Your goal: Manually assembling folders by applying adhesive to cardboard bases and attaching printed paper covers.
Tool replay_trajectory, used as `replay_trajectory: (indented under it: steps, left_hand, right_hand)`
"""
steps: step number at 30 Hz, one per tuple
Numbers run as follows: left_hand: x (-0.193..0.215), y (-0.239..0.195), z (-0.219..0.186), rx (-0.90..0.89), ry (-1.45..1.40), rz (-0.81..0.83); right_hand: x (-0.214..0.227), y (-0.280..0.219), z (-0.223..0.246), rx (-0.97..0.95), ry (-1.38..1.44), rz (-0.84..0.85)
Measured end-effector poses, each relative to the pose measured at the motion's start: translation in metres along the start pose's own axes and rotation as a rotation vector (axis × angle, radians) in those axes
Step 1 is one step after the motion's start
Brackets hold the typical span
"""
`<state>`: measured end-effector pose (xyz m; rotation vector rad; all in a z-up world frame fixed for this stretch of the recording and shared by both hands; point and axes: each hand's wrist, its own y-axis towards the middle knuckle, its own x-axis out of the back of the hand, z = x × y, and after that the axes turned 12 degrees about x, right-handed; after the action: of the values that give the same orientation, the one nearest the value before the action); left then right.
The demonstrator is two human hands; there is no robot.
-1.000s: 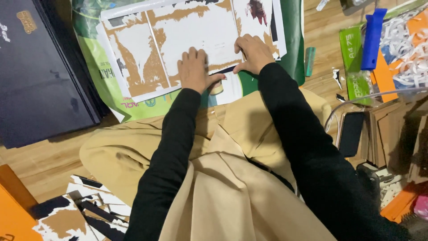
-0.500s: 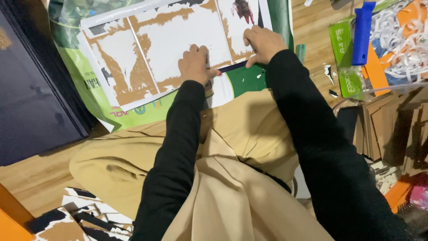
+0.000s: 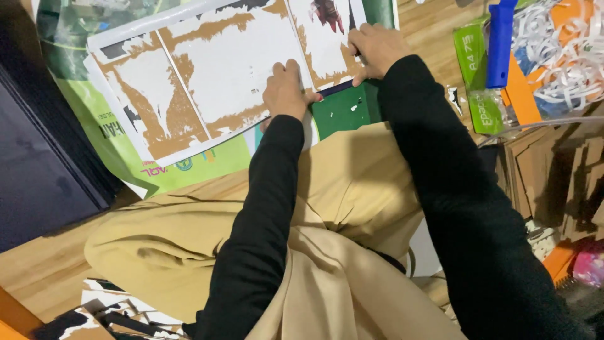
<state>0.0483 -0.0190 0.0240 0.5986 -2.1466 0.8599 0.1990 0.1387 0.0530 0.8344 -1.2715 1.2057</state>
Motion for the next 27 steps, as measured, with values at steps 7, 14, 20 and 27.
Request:
replay_trajectory:
  steps: [7, 14, 20, 27]
  left_hand:
    - [-0.007, 0.006, -0.002, 0.049, 0.033, -0.002]
    - [-0.013, 0.009, -0.001, 0.054, 0.056, -0.038]
    - [-0.011, 0.011, -0.001, 0.054, 0.049, -0.024]
    - [-0.012, 0.012, 0.000, 0.068, 0.049, -0.023]
  right_hand:
    - [-0.003, 0.001, -0.014, -0.047, 0.082, 0.095]
    - [-0.002, -0.004, -0.012, -0.051, 0.148, 0.001]
    - [0.009, -0.006, -0.008, -0.087, 0.164, 0.000]
    - [0.009, -0.004, -0.005, -0.113, 0.193, 0.030]
